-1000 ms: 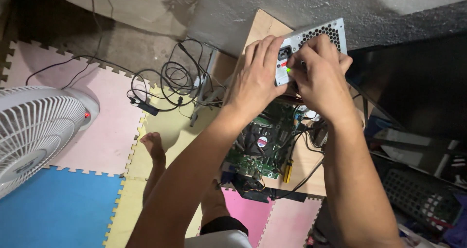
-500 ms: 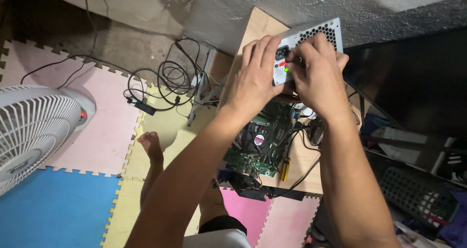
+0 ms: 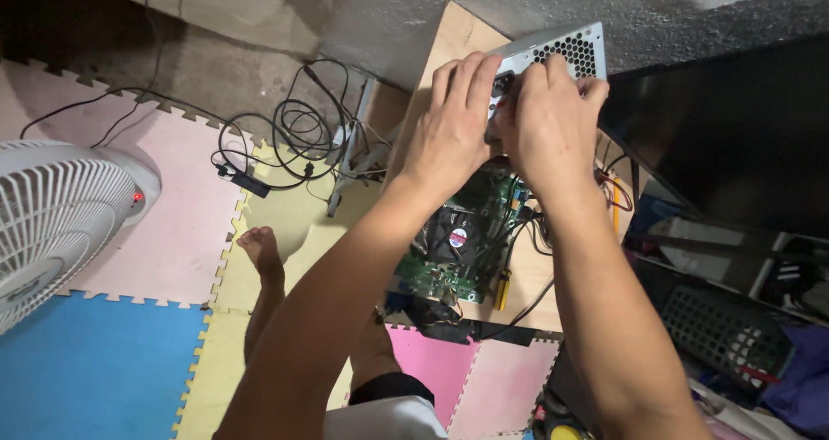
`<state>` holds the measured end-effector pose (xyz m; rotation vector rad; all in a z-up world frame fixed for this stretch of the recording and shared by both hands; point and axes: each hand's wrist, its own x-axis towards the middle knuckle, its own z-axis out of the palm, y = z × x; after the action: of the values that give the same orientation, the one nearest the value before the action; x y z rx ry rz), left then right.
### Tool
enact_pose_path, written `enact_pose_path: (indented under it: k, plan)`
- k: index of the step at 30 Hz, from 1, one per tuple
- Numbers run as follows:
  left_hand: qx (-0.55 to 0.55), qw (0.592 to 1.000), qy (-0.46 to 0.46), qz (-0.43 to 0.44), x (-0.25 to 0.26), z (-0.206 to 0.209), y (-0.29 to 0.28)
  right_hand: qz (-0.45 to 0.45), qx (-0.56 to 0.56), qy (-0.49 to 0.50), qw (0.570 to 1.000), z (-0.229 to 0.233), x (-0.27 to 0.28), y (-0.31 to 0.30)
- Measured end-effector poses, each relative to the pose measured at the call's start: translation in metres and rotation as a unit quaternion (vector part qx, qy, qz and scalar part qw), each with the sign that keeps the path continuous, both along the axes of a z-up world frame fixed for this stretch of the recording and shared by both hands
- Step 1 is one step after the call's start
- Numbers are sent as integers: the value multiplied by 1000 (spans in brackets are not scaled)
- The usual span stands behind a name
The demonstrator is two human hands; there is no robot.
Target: The recorder is manipulating and testing computer components, including a motherboard and power supply unit.
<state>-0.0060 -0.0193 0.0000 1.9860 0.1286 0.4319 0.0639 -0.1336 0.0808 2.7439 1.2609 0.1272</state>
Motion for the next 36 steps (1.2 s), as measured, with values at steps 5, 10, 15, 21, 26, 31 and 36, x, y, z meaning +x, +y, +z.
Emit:
enact_pose_path:
  k: [5, 10, 15, 21, 26, 31, 36]
  plan:
    - [34, 999, -29, 30, 2, -18, -5, -32, 52, 42, 997, 0, -13, -1]
    - [16, 999, -31, 3, -4, -6, 5, -50, 99, 71, 991, -1, -23, -6]
    - [22, 997, -68, 5, -11, 0, 10, -63, 149, 76, 984, -1, -30, -8]
    - [23, 998, -66, 3, -12, 10, 10, -109, 312, 111, 937, -2, -31, -11]
    - [-8, 1000, -16, 15, -1, 18, 4, -118, 333, 117, 928, -5, -30, -14]
    - [-12, 1000, 16, -23, -2, 32, 18, -119, 336, 111, 928, -3, -33, -11]
    - [-19, 998, -56, 22, -7, 7, 6, -125, 336, 115, 926, -4, -34, -9]
